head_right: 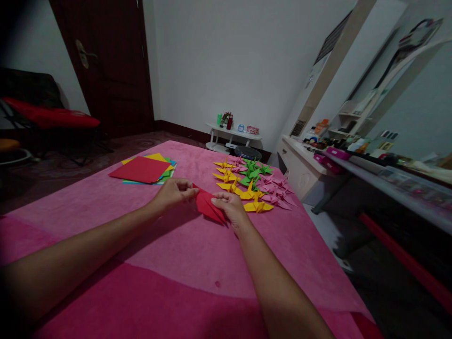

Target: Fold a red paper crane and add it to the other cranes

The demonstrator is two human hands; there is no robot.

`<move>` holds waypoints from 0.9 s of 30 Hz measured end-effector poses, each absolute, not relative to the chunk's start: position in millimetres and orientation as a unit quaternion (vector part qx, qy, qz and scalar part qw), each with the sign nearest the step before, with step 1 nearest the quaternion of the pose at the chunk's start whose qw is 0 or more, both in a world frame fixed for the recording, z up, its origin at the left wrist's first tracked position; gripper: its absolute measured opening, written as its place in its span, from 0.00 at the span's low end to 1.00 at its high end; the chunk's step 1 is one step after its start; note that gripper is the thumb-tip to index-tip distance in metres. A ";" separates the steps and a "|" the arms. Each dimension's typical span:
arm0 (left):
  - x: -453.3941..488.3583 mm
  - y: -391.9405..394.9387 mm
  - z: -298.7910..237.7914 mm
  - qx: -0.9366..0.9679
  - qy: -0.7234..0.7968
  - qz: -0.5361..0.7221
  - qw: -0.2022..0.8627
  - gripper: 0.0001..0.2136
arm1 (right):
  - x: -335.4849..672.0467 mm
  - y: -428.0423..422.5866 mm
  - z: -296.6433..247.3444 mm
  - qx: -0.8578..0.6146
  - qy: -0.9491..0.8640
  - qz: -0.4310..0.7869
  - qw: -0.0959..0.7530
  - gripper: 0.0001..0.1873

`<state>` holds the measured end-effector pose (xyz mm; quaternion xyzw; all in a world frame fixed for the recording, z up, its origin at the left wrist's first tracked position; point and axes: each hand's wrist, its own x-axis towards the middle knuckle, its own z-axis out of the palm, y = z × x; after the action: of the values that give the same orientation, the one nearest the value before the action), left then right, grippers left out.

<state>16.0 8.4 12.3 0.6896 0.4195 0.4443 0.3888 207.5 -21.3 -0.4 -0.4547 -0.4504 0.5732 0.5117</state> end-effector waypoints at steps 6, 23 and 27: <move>12.4 14.2 5.3 0.659 0.431 0.335 0.517 0.09 | 212.9 -11.4 -10.3 -0.498 -0.489 0.476 0.535 0.13; 5.9 9.2 9.2 0.744 0.543 0.143 0.362 0.06 | 221.3 -1.0 -38.2 -0.552 -0.684 0.255 0.403 0.03; 5.1 8.2 12.4 0.759 0.546 0.124 0.333 0.07 | 222.7 0.7 -39.3 -0.556 -0.689 0.254 0.388 0.04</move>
<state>5.1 8.2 12.4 0.7588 0.5457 0.1241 0.3333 222.7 0.7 -39.3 -0.5564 -0.6893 0.2539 0.3884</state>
